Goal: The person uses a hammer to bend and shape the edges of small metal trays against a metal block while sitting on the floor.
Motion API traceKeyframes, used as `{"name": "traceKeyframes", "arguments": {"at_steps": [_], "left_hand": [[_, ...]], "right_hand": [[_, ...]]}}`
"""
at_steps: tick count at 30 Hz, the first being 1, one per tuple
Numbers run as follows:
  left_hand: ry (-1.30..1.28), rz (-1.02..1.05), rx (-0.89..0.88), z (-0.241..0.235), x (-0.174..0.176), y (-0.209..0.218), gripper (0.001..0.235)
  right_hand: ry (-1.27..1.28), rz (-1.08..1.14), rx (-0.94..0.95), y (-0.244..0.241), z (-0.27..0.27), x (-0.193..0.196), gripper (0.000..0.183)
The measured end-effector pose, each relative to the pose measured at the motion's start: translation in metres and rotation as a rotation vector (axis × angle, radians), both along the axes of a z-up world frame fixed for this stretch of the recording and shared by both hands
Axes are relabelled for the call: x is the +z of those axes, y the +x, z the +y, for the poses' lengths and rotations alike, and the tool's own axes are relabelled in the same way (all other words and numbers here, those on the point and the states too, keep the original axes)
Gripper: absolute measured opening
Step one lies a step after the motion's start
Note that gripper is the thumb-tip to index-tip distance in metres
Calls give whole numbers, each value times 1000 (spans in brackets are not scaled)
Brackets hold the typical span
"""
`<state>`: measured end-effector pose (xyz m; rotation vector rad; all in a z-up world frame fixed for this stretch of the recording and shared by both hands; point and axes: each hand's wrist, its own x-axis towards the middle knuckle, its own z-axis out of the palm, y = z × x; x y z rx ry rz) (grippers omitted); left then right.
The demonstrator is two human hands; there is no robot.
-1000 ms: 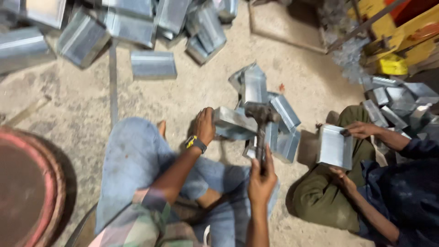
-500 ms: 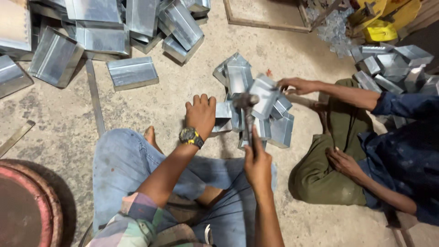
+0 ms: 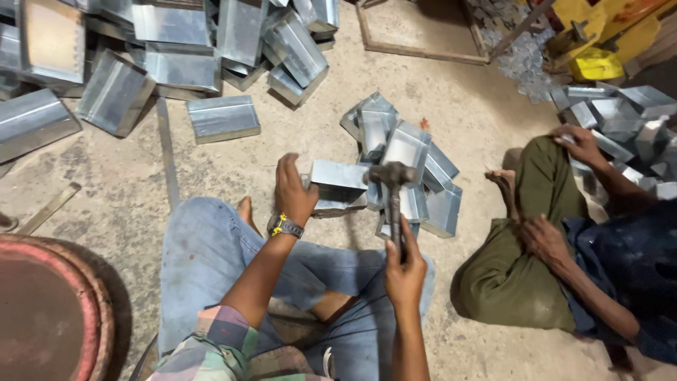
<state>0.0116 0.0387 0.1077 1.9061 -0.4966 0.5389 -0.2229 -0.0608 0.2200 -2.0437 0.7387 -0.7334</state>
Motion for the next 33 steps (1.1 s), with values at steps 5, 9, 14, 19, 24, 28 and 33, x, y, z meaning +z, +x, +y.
{"name": "traceKeyframes", "arguments": {"at_steps": [5, 9, 14, 19, 24, 28, 33], "left_hand": [[326, 125, -202, -2, -23, 6, 34], [605, -121, -87, -26, -5, 2, 23], [802, -109, -170, -31, 21, -1, 28], [840, -103, -194, -28, 21, 1, 21], [809, -136, -165, -32, 16, -2, 19], [790, -214, -171, -36, 16, 1, 18], [778, -155, -211, -38, 16, 3, 23]], "right_hand": [[39, -124, -10, -19, -2, 14, 56], [3, -171, -43, -26, -10, 35, 56], [8, -605, 2, -27, -8, 48, 60], [58, -787, 17, 11, -15, 0, 58], [-302, 110, 4, 27, -30, -49, 71], [202, 57, -93, 0, -32, -35, 61], [330, -400, -12, -18, -19, -19, 61]]}}
